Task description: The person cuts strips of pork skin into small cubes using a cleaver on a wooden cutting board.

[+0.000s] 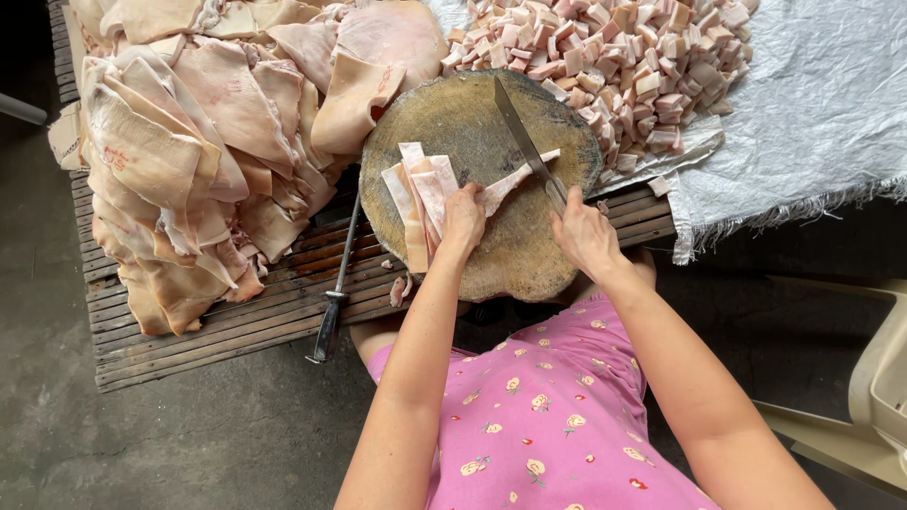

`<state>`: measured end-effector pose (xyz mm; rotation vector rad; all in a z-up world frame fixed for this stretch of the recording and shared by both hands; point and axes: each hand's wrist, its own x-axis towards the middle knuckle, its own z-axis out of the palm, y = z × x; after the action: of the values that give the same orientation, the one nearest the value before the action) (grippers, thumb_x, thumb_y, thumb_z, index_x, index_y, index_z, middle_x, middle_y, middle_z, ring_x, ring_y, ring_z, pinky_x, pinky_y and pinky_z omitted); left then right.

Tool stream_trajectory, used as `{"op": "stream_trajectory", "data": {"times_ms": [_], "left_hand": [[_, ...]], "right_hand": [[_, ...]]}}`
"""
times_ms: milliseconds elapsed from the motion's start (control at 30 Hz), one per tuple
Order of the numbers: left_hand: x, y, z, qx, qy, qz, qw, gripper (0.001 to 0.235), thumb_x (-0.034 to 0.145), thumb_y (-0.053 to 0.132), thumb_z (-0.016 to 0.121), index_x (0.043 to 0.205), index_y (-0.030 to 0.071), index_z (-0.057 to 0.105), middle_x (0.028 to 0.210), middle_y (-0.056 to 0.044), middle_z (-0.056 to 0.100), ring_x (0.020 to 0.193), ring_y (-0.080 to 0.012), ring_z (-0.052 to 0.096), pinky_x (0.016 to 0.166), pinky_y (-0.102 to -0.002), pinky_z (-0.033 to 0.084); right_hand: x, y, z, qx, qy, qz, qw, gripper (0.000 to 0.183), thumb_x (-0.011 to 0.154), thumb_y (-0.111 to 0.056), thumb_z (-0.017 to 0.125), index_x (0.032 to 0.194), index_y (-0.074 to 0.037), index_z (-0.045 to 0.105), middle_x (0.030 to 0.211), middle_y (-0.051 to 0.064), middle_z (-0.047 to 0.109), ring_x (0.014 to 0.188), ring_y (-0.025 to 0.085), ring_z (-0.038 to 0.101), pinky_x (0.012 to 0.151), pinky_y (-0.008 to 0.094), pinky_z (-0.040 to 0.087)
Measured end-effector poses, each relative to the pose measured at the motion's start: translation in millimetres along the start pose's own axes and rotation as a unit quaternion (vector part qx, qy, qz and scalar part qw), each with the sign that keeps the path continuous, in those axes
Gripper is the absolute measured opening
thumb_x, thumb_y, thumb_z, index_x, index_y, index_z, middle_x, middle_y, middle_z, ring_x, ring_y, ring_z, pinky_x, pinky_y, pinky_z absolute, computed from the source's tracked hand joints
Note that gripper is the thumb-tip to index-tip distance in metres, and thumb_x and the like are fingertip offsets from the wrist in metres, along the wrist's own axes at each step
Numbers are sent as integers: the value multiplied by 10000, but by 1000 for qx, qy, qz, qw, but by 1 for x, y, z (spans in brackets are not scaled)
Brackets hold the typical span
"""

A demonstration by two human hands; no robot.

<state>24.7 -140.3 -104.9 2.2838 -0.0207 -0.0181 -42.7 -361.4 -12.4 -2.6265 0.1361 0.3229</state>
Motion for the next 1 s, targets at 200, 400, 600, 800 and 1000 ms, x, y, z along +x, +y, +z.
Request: {"op": "stream_trajectory", "data": {"times_ms": [200,400,600,800,1000], "left_hand": [[-17,17,-11,-5,25,-23,999,290,866,54,628,1137,-13,704,1044,-287,724,1026,-446,685,918,-490,528],[-17,42,-24,-69,-33,-99,992,331,922,107,638,1230,-12,642,962,-271,743,906,-347,721,850,-430,550],[-15,41,-15,-100,-28,-110,988,345,965,160,643,1271,4,613,1017,-222,737,920,-291,722,842,-413,557],[-12,22,-12,9,21,-16,1000,308,935,124,635,1212,-10,622,1065,-292,713,1006,-442,690,869,-510,545],[-12,18,-11,32,-4,-54,998,222,982,170,634,1120,-4,633,959,-292,712,937,-465,693,838,-536,534]], "right_hand": [[37,-25,-11,81,-11,-14,997,361,1073,-269,511,1219,45,409,843,342,707,794,489,719,722,543,586],[-15,-21,-49,116,56,-103,986,394,1021,-292,589,1211,42,501,736,266,698,646,387,718,574,482,592],[-32,-28,-45,202,71,-107,971,345,1077,-308,521,1205,-3,423,709,243,680,601,371,730,534,431,607],[-10,-28,-1,-26,9,-35,999,353,1029,-312,579,1174,-37,411,846,338,698,787,512,700,714,581,582],[-11,-7,-25,117,-6,-24,993,393,985,-331,645,1159,6,540,849,328,708,835,503,700,743,581,555]]}}
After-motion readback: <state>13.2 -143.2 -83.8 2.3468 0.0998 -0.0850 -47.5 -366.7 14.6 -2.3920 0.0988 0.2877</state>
